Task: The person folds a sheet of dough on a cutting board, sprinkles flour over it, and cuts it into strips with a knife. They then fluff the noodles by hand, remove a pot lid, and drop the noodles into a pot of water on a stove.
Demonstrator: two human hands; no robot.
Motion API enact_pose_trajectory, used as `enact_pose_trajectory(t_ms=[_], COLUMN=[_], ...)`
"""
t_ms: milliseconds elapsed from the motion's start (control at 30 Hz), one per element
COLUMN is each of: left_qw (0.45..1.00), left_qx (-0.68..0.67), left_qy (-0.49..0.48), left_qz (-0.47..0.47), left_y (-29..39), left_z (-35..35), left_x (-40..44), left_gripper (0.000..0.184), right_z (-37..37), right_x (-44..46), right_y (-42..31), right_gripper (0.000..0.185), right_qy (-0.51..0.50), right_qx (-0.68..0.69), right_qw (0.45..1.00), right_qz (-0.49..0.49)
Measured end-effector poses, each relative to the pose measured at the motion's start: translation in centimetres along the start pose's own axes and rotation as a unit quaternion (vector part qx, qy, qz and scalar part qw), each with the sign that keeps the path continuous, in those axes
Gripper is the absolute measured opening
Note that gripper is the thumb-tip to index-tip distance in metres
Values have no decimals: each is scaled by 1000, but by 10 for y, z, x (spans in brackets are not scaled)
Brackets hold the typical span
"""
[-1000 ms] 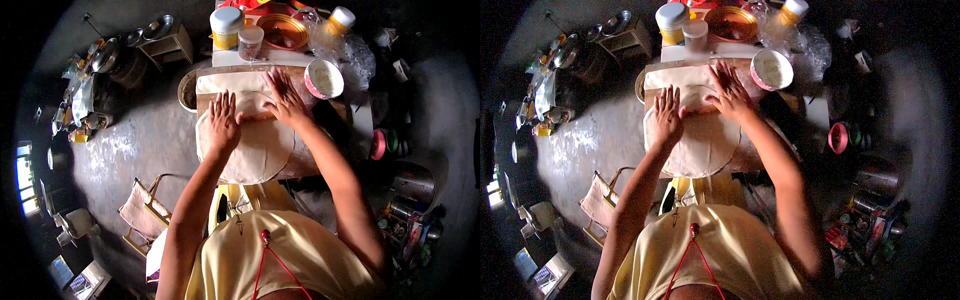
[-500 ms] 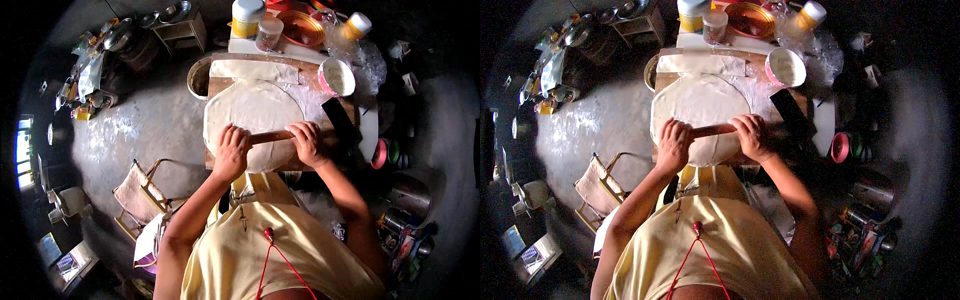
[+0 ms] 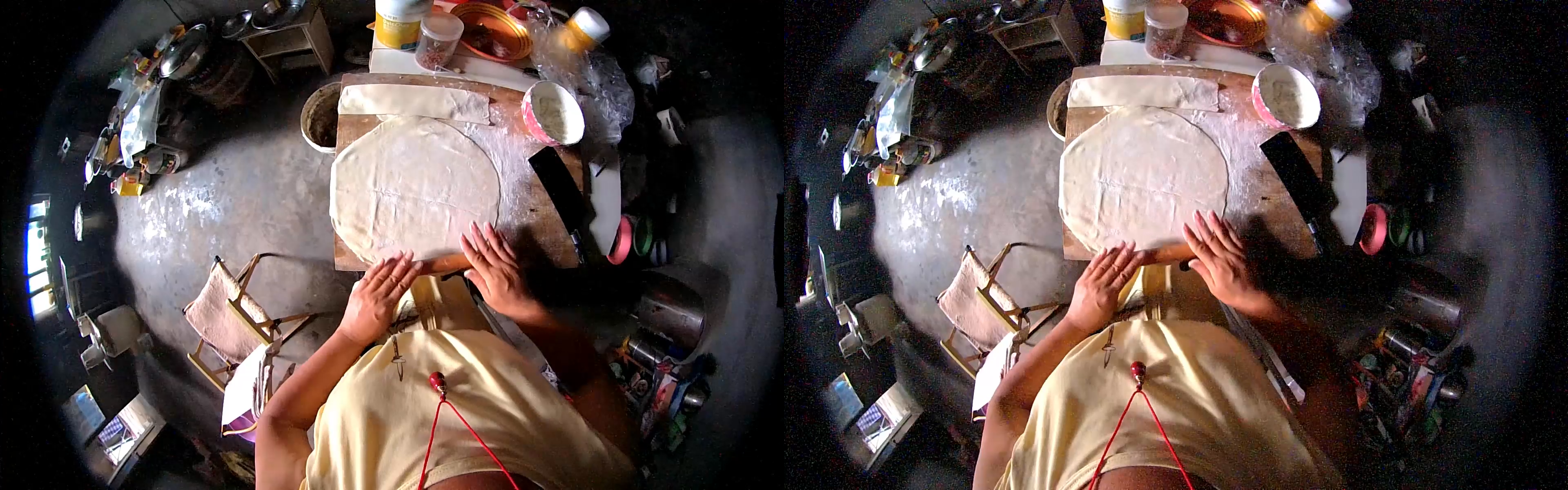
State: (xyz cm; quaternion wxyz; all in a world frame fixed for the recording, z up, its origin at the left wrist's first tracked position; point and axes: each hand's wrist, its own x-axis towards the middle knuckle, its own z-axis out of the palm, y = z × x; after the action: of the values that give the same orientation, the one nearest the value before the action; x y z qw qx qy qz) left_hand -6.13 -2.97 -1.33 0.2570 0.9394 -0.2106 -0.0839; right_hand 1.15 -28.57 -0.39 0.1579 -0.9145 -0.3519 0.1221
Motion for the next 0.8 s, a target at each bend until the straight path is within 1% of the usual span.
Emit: enact_pose_trajectory(t_ms=[67, 133, 167, 200, 233, 267, 300, 333, 400, 467, 500, 533, 567, 600, 633, 667, 700, 733, 767, 800], left_qw=[1000, 1000, 997, 991, 983, 973, 959, 943, 923, 932, 946, 959, 973, 984, 992, 996, 995, 992, 997, 999], left_qx=[11, 22, 41, 59, 89, 119, 143, 166, 186, 189, 188, 184, 142, 91, 4, 59, 82, 121, 81, 42], left_qy=[-7, -16, 28, 70, 106, 142, 183, 224, 271, 257, 210, 160, 149, 116, 92, 25, -19, -25, 2, 30], left_qz=[-8, -15, -56, -97, -118, -139, -160, -180, -197, -173, -159, -144, -109, -100, -82, -67, -47, -13, -7, 2], left_y=[-1, -1, -6, -12, -23, -36, -50, -63, -86, -91, -83, -69, -59, -44, -27, -10, -5, -3, -4, -7], left_z=[1, 0, -2, -5, -7, -11, -16, -22, -31, -29, -27, -22, -13, -4, -2, -3, 6, 6, 7, 9], left_x=[2, 10, 24, 39, 56, 76, 93, 110, 134, 133, 125, 109, 92, 70, 49, 30, 14, 3, -1, -4], left_gripper=[55, 56, 54, 54, 54, 55, 57, 58, 60, 60, 59, 59, 57, 57, 57, 58, 60, 63, 60, 58], right_z=[7, 5, -1, -2, -7, -12, -21, -22, -25, -17, -15, -13, -5, 4, 7, 16, 9, 7, 8, 16], right_x=[-2, 18, 34, 54, 78, 103, 128, 149, 174, 166, 162, 142, 115, 87, 60, 31, 8, -8, -20, -19], right_y=[4, 8, 10, 20, 28, 36, 40, 51, 65, 66, 67, 58, 50, 39, 27, 23, 9, 1, 0, 0], right_gripper=[59, 62, 64, 69, 73, 76, 73, 71, 69, 69, 69, 71, 72, 72, 71, 66, 60, 59, 54, 47], right_qy=[-7, 39, 33, 74, 89, 149, 186, 237, 306, 296, 286, 255, 215, 193, 177, 114, 44, 23, 35, 121], right_qx=[-20, -36, -60, -53, -78, -69, -94, -90, -85, -73, -64, -36, -39, -23, 28, 45, -16, -32, -24, -28], right_qw=[1000, 999, 998, 996, 993, 986, 978, 967, 948, 952, 956, 966, 975, 980, 984, 992, 998, 999, 999, 992], right_qz=[-2, 2, 15, 7, 15, -2, 16, 6, 0, 5, 8, 20, 31, 42, 25, 16, 29, 26, 10, -21])
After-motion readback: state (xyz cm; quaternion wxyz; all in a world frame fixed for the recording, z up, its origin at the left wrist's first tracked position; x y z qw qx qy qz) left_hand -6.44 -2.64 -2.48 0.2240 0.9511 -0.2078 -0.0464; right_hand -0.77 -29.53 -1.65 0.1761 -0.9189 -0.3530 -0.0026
